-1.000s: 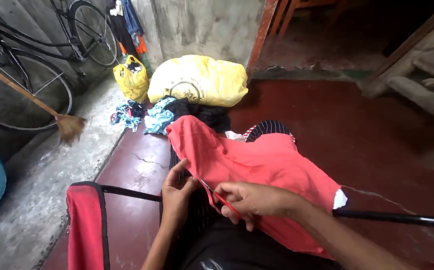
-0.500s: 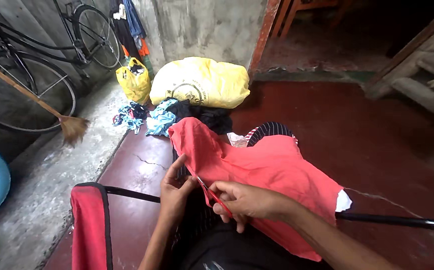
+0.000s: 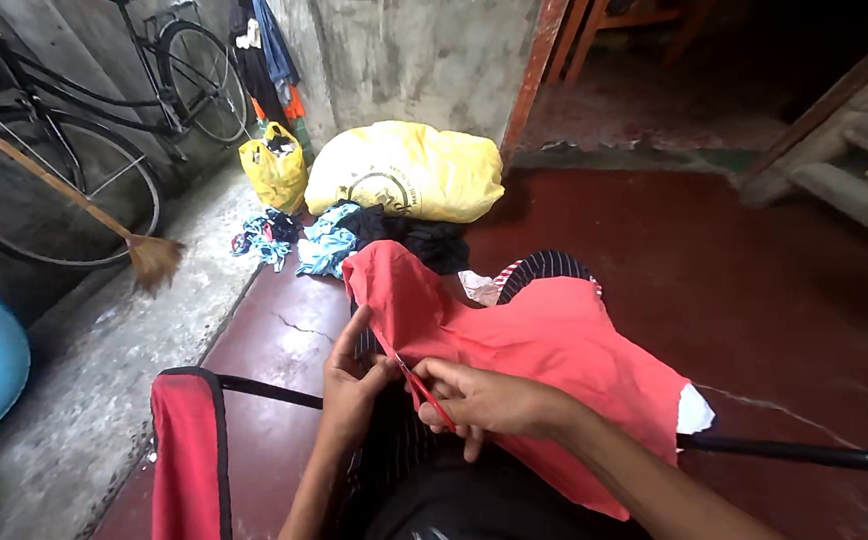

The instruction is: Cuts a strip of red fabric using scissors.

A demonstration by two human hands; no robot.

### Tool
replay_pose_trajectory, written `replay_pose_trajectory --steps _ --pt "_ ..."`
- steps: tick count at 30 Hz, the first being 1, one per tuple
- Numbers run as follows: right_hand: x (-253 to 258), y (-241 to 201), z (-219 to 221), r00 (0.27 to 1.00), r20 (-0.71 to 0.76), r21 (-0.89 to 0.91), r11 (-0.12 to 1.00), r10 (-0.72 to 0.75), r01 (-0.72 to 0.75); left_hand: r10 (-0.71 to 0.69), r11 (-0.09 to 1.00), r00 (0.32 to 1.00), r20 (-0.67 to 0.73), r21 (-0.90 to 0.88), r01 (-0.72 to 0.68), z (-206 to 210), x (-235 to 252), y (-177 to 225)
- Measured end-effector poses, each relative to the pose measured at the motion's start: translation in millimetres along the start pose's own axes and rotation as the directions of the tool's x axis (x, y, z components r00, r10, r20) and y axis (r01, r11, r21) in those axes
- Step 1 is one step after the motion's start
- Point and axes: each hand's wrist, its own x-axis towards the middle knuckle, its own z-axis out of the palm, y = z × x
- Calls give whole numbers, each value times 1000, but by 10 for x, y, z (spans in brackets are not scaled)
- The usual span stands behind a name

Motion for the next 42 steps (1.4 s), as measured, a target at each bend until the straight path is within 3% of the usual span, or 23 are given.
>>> replay_pose_trajectory --steps 7,17,28,42 --pt "19 78 65 996 -54 81 994 -66 70 2 1000 1000 10 -16 -2 -9 12 14" --pt "104 36 64 989 -112 47 994 -91 97 3 1000 998 63 -31 -1 -20 36 36" --pt "146 64 99 983 -173 21 997 -67 72 -9 987 999 40 158 3 -126 420 114" --pt "231 -68 116 993 -119 20 1000 -13 15 19 994 999 -28 111 -16 -126 377 152"
